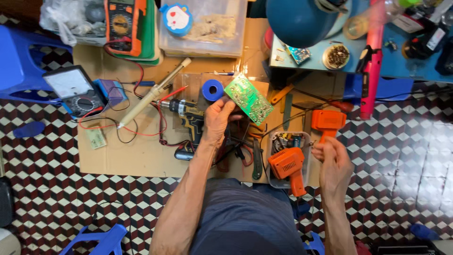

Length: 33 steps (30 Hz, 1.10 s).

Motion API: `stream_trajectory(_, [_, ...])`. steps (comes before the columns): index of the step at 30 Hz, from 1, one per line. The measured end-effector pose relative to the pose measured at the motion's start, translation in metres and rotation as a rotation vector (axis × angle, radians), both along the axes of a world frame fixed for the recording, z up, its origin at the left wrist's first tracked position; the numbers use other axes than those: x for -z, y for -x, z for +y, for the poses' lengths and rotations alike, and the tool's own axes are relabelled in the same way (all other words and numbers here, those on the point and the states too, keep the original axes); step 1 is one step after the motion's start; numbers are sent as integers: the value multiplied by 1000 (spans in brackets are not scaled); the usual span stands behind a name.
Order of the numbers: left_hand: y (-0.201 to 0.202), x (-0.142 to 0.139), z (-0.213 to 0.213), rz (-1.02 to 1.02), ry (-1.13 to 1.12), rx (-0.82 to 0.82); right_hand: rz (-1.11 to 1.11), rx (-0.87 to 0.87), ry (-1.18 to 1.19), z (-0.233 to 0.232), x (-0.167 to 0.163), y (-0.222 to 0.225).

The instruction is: The person uses a soldering iron and a heat gun to work on a green circuit board, repeatedly heating and inspecting solder joints. The person flips the board to check both sides and continues applying heat to specific areas.

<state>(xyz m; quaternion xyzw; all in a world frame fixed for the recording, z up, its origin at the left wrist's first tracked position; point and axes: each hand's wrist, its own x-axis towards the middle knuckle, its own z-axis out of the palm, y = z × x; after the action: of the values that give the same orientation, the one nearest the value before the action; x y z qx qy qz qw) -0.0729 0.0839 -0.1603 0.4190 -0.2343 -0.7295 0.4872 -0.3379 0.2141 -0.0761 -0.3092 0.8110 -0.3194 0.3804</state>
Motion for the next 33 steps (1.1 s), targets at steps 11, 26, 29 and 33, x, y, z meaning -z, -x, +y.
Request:
stream_trajectory(11, [6, -5, 5, -72, 25, 40, 689, -405, -433, 101, 101, -23])
stream_trajectory(26, [-3, -24, 0, -67, -34, 83, 562, -383, 534, 71, 35, 24])
stream_trajectory(29, [-4, -25, 1, -59, -35, 77, 212, -25, 357, 36, 15, 21])
stream_trajectory(33, [-5, -24, 1, -69, -40, 65, 88, 12, 401, -39, -10, 25])
